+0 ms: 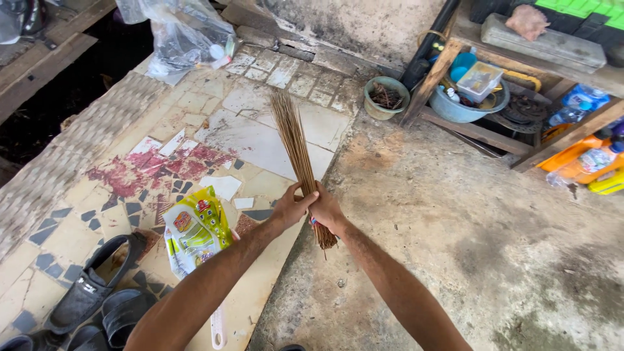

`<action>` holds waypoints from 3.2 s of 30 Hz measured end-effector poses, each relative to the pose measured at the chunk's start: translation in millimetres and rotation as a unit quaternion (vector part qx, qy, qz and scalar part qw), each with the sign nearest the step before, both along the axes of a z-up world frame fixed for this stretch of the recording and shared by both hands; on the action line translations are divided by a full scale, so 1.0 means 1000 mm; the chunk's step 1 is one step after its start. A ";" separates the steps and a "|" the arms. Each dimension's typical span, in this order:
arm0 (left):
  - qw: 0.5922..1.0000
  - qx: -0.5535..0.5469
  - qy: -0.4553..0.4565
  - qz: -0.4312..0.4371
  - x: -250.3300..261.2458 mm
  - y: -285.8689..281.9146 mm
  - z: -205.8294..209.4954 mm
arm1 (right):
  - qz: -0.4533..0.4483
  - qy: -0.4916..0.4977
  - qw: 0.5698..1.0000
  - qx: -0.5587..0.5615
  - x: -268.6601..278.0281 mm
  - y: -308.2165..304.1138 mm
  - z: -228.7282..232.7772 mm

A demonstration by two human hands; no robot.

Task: The recorder is tidying up a messy floor, picking up a broom, sweeping debris, and organizing trash into a bag.

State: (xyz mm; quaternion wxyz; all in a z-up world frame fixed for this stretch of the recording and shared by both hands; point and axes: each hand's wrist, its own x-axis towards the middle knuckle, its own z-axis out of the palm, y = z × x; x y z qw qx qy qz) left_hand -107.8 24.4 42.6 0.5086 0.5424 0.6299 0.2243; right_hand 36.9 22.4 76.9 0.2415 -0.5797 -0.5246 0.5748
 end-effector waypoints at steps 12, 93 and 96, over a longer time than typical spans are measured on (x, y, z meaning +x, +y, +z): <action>0.989 -0.047 -0.143 -0.011 0.056 0.023 0.068 | 0.035 -0.262 0.962 0.075 0.123 0.006 0.074; 0.983 -0.103 0.001 0.149 0.256 0.393 -0.070 | 0.316 -0.439 0.803 0.250 0.346 0.265 -0.034; 0.983 -0.085 0.003 0.163 0.253 0.410 -0.106 | 0.311 -0.439 0.807 0.243 0.340 0.278 -0.048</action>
